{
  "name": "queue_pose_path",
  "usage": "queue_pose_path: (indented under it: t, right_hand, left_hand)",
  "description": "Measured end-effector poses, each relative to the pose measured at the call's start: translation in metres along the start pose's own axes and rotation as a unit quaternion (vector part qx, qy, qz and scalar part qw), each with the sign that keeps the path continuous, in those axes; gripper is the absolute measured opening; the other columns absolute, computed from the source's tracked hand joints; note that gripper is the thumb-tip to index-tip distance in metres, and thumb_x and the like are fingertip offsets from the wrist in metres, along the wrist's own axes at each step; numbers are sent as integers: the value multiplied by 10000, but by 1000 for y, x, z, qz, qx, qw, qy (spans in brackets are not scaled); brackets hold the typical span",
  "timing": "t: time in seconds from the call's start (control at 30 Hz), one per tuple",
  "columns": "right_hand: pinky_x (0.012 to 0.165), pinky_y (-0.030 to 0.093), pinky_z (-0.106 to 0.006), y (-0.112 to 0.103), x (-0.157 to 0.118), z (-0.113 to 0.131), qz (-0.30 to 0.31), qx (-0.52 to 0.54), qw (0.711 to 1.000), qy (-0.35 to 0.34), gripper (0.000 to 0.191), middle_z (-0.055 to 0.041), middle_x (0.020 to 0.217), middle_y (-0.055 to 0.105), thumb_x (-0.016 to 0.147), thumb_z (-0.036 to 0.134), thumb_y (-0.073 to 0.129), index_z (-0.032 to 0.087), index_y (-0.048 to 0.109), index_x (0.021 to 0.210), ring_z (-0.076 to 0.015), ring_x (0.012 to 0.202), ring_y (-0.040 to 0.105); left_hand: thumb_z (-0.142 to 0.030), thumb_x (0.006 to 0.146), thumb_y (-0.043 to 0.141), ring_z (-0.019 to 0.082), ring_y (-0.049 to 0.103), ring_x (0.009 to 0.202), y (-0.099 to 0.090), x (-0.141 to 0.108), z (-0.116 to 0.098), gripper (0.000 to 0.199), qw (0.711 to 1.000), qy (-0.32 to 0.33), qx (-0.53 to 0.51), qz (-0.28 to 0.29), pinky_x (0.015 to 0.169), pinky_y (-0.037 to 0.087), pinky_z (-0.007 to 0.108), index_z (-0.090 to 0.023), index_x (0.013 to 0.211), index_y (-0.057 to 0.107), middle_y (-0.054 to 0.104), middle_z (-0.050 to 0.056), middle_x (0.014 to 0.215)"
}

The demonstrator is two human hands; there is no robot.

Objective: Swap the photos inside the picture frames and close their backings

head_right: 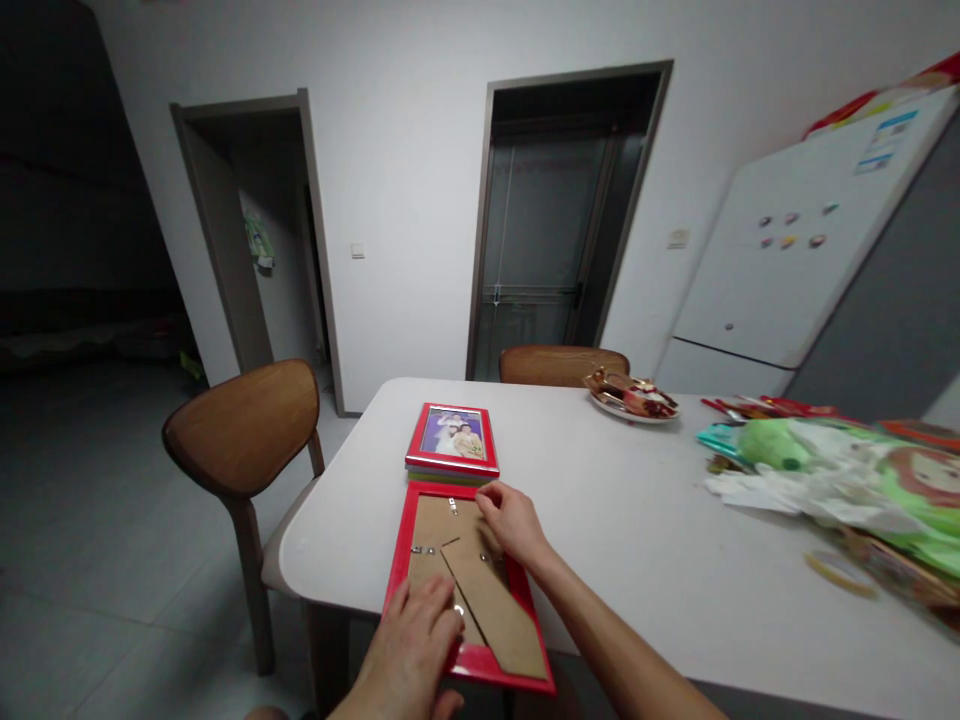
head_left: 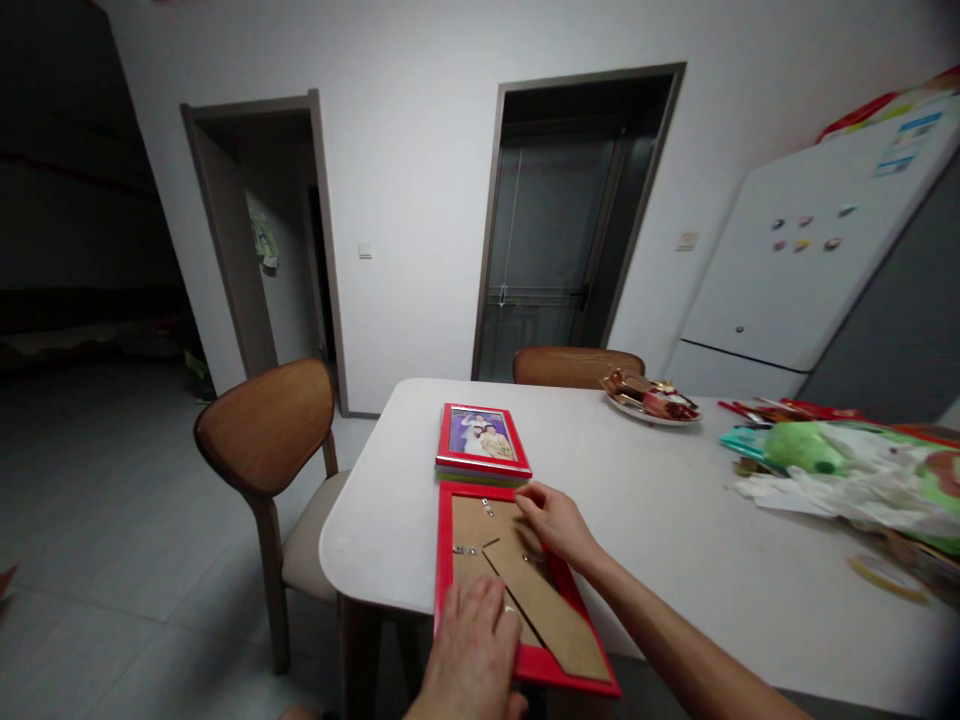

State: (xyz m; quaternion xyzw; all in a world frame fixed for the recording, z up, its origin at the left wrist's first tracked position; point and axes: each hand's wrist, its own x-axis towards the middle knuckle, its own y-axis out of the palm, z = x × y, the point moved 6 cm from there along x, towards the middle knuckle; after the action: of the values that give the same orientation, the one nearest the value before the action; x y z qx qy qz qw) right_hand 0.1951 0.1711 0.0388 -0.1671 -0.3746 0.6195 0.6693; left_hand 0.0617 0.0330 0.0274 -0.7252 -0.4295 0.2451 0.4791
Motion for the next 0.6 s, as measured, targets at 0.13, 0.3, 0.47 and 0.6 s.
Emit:
queue_pose_path:
  t: [0.13,0.3,0.47,0.6]
  right_hand:
    - [640,429,-269,-25,-26,-21,-9,129,990,49,242,-49,780,643,713,337,446,158,596,779,-166,719,574]
    - [544,434,-254,-37,-61,-37,-70,343,919,182,276,-55,783,634,644,348,559,156,587,840,-151,639,567]
    - [562,453,-273,12,-94,18,80,553,800,216,349,-49,742,656,675,441,546,176,588,899,-162,615,596]
    - [656,476,-282,27,-107,45,42,662,722,196,425,-32,865,654,696,386,567,215,489,1077,-168,750,612]
  left_hand:
    - [-137,669,510,270,268,1222,10,12,-13,412,1000,14,-8,5,999,182,496,-128,1079,480,356,140,1311]
    - [-56,595,482,263,319,1193,-23,0,-15,370,991,11,-113,-77,998,210,471,-134,956,510,414,136,1268]
    - [-118,698,469,240,412,1124,-62,-10,-29,183,880,15,-417,-228,927,337,396,-180,870,481,453,106,1221]
    - [-209,731,518,236,501,1026,-59,-1,-38,199,757,26,-606,-244,847,410,356,-184,912,438,539,102,1092]
